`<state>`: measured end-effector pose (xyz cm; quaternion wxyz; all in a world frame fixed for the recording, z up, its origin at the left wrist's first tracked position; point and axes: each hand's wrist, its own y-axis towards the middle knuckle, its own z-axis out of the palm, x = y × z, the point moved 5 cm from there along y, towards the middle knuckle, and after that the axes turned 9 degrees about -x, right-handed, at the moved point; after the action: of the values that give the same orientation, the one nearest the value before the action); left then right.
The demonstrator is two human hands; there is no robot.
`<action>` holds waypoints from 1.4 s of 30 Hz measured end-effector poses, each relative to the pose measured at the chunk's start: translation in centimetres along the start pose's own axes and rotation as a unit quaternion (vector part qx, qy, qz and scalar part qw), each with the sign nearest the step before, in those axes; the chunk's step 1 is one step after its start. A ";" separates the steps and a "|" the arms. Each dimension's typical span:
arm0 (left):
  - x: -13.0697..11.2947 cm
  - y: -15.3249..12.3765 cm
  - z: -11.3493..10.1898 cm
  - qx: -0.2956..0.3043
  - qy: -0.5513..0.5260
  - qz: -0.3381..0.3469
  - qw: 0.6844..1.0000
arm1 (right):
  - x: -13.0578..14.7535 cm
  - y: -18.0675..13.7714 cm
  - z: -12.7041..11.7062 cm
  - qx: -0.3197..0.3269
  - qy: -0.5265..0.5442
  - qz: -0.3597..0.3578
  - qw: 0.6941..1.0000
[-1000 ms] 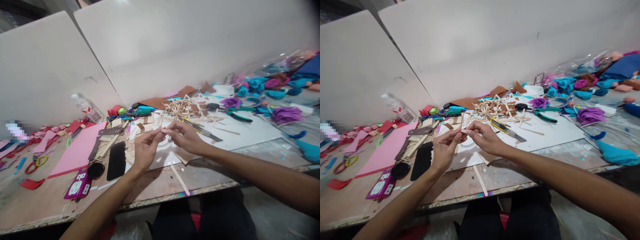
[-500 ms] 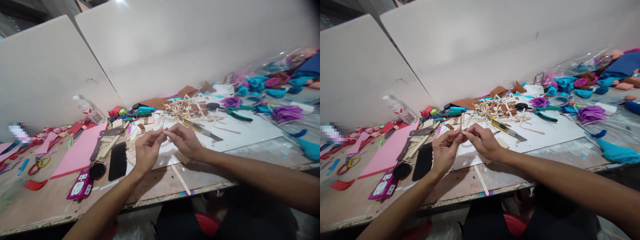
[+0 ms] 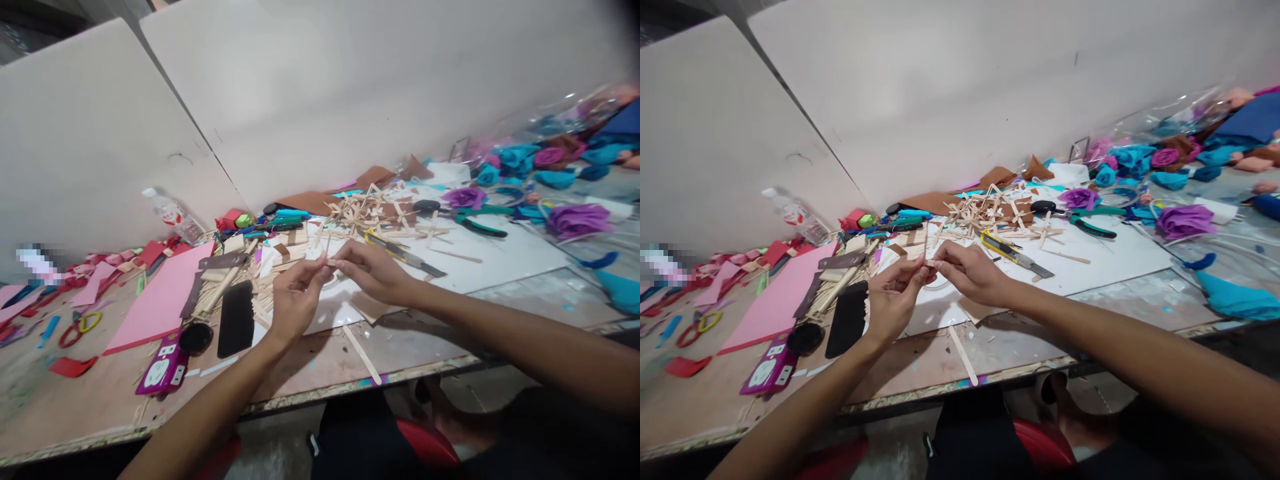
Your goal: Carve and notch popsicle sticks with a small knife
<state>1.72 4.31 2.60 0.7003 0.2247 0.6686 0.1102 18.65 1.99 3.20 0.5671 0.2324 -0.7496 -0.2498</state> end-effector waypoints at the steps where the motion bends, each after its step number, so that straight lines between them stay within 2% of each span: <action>1: 0.0 0.0 -0.1 -0.002 -0.001 -0.002 1.000 | -0.1 -0.2 0.2 -0.012 -0.002 0.000 1.000; 3: 0.0 -0.1 -0.1 -0.003 -0.001 -0.005 1.000 | -0.2 -0.1 0.1 -0.009 0.003 0.002 1.000; 8: 0.0 -0.2 0.3 0.008 0.007 -0.014 1.000 | 0.2 1.0 -0.7 0.085 0.029 0.008 0.996; 10: -0.2 -0.3 0.5 0.005 0.006 -0.016 1.000 | 0.2 0.8 -0.6 0.066 0.029 0.010 0.997; 13: -0.5 -0.2 0.4 -0.001 0.001 -0.015 1.000 | 0.1 0.0 0.2 -0.006 0.022 0.014 1.000; 15: -0.7 -0.2 0.5 0.002 -0.004 -0.018 1.000 | 0.1 -0.2 0.6 -0.021 0.027 0.015 0.999; 20: -0.3 0.0 0.7 0.021 -0.006 -0.039 0.999 | 0.3 0.9 0.1 0.051 0.061 0.025 0.997; 24: 0.2 0.3 0.6 0.030 -0.003 -0.059 0.998 | -0.1 1.4 -0.6 0.084 0.071 0.040 0.993; 29: 1.1 0.6 0.8 0.096 -0.028 -0.138 0.985 | -0.9 1.2 -0.5 0.103 0.059 0.046 0.992; 31: 1.4 0.5 0.8 0.104 -0.045 -0.164 0.980 | -1.2 1.2 -0.5 0.112 0.046 0.047 0.991; 37: 1.9 0.4 1.0 0.069 -0.080 -0.201 0.974 | -1.5 1.5 -1.0 0.131 0.010 0.042 0.990; 42: 1.9 1.3 0.1 0.023 -0.110 -0.202 0.973 | -2.0 2.2 -2.5 0.083 -0.043 0.034 0.995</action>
<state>2.18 6.25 1.55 0.7717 0.1118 0.6217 -0.0743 21.44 4.63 3.69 0.5215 0.2421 -0.7989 -0.1767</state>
